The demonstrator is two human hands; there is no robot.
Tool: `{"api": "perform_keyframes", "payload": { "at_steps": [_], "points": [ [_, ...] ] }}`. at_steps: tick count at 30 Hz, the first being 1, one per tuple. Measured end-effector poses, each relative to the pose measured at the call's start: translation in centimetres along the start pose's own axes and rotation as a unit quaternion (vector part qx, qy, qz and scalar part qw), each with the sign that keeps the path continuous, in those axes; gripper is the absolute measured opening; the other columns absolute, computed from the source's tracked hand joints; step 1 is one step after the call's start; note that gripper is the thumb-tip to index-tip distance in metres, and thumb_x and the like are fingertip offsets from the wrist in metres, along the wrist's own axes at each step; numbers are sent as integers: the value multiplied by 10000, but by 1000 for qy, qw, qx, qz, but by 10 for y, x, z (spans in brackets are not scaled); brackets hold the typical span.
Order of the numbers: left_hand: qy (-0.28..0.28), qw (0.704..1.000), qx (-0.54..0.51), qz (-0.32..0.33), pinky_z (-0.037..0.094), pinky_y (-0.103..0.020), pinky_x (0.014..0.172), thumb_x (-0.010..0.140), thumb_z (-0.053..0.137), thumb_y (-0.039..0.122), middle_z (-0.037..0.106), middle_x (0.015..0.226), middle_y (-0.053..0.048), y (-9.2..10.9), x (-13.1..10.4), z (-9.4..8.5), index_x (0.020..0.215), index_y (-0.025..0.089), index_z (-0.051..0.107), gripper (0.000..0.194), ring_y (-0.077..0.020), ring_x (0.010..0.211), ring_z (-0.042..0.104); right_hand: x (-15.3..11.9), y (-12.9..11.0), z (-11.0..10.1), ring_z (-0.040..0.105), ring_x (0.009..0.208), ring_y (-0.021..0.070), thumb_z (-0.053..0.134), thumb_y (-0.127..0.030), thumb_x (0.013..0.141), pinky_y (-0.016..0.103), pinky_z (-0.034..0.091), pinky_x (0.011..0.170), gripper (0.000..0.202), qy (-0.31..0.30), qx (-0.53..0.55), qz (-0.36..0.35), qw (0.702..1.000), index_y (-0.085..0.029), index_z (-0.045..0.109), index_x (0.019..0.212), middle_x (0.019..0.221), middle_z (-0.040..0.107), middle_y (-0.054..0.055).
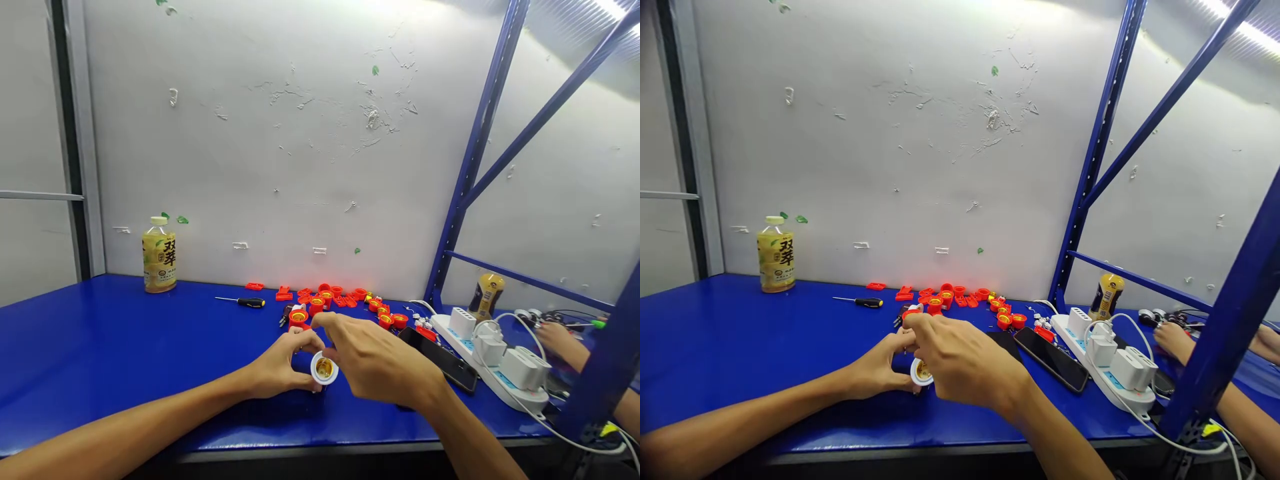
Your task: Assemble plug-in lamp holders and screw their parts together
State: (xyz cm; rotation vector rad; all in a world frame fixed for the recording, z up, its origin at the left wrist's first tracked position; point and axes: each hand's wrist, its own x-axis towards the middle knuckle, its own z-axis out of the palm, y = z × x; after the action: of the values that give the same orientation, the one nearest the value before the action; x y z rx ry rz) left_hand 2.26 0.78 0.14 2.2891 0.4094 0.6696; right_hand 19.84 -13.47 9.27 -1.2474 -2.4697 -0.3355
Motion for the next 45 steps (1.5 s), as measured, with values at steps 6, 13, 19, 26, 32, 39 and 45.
{"api": "perform_keyframes", "payload": {
  "at_steps": [6,13,19,26,32,39,45],
  "points": [
    [-22,999,-4,34,401,-375,998,686,851,419,683,1030,-33,1,2,-3,957,214,750,355,-259,1086,552,9,9,-3,670,846,191,434,-211,1006,276,394,616,259,-45,-16,21,999,-155,436,1259,1049,679,76],
    [-29,999,-25,26,420,-371,983,711,831,447,717,960,-34,1,4,-3,991,215,765,370,-258,1038,585,11,8,0,573,564,163,426,-217,1000,285,198,520,261,-42,-89,42,994,-170,441,1256,693,633,-11],
    [-36,999,-31,23,441,-341,920,735,812,442,725,978,-31,2,4,-3,1021,207,758,374,-225,953,608,8,9,-1,569,631,145,493,-222,949,278,230,565,164,-13,-57,44,997,-171,523,1101,756,656,4],
    [-28,999,-27,33,429,-349,936,750,814,406,723,979,-32,5,4,-4,1045,207,751,361,-230,985,602,6,10,2,568,608,147,472,-196,984,271,237,548,224,-16,-66,43,997,-162,477,1205,732,623,-7],
    [-18,998,-34,52,442,-312,880,770,795,405,714,969,-26,6,4,-2,1005,181,738,330,-206,937,598,9,12,0,591,711,148,499,-106,886,267,326,595,155,-37,-64,16,997,-175,571,1005,903,676,29],
    [21,999,-25,-6,463,-317,874,785,758,401,720,985,-29,2,6,1,1008,153,715,337,-209,942,625,-32,-8,61,617,970,253,501,-202,911,356,480,784,341,95,-117,-10,988,-171,571,1244,1173,629,162],
    [30,998,-24,-45,446,-307,852,752,792,428,717,1004,-16,-2,12,5,1026,177,725,377,-205,960,626,-140,-75,171,531,1271,247,459,-496,1000,341,499,965,508,-112,162,-56,979,-252,419,1444,1401,568,83]
  ]
}}
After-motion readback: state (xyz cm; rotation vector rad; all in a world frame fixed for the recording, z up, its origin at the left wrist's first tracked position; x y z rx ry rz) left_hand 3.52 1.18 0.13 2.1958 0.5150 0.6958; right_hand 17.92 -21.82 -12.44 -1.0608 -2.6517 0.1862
